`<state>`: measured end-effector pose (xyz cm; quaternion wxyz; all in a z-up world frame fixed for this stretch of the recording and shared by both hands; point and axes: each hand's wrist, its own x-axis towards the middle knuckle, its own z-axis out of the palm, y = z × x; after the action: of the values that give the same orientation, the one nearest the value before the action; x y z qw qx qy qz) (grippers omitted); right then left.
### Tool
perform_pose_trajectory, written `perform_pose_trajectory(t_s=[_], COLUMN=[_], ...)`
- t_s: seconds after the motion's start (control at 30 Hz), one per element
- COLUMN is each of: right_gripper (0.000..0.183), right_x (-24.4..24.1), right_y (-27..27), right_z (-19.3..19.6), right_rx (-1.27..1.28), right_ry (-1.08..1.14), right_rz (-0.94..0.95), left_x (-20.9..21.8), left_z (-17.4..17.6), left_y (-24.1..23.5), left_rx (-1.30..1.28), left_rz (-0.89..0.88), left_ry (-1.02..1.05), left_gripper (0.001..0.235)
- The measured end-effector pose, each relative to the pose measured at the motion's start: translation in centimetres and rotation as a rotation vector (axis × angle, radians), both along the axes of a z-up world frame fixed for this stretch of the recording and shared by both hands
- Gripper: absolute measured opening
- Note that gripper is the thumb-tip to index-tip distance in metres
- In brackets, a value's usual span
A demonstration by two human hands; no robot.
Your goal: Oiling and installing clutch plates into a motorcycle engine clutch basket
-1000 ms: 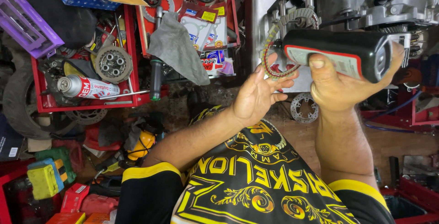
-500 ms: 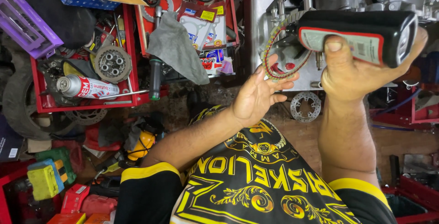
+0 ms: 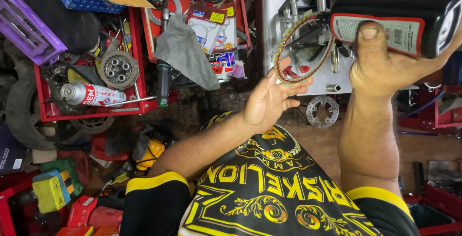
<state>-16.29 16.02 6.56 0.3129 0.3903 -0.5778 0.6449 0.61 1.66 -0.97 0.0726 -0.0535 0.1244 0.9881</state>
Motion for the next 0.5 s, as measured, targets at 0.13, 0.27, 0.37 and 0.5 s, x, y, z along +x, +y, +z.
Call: perform_pose_trajectory(t_s=[0.13,0.27,0.37,0.5], right_gripper=[0.088,0.091,0.091,0.089], right_x=[-0.6,-2.2,-2.3,-1.7], right_y=[0.8,3.0,3.4,3.2], right_z=[-0.5,-3.4,-3.4,-2.3], right_rx=[0.002,-0.061,-0.061,-0.032], right_ry=[-0.025,-0.013,-0.019,-0.012], right_rz=[0.054,-0.072,-0.102,-0.054], left_x=[-0.1,-0.2,-0.3,-0.4], left_z=[0.2,0.2,0.1,-0.1], left_y=[-0.1,0.0,0.1,0.4], left_rx=[0.003,-0.004,0.014,0.024], left_rz=[-0.003,-0.010,-0.013,-0.016], left_ry=[0.006,0.005,0.006,0.002], left_gripper=[0.066,0.066,0.065,0.066])
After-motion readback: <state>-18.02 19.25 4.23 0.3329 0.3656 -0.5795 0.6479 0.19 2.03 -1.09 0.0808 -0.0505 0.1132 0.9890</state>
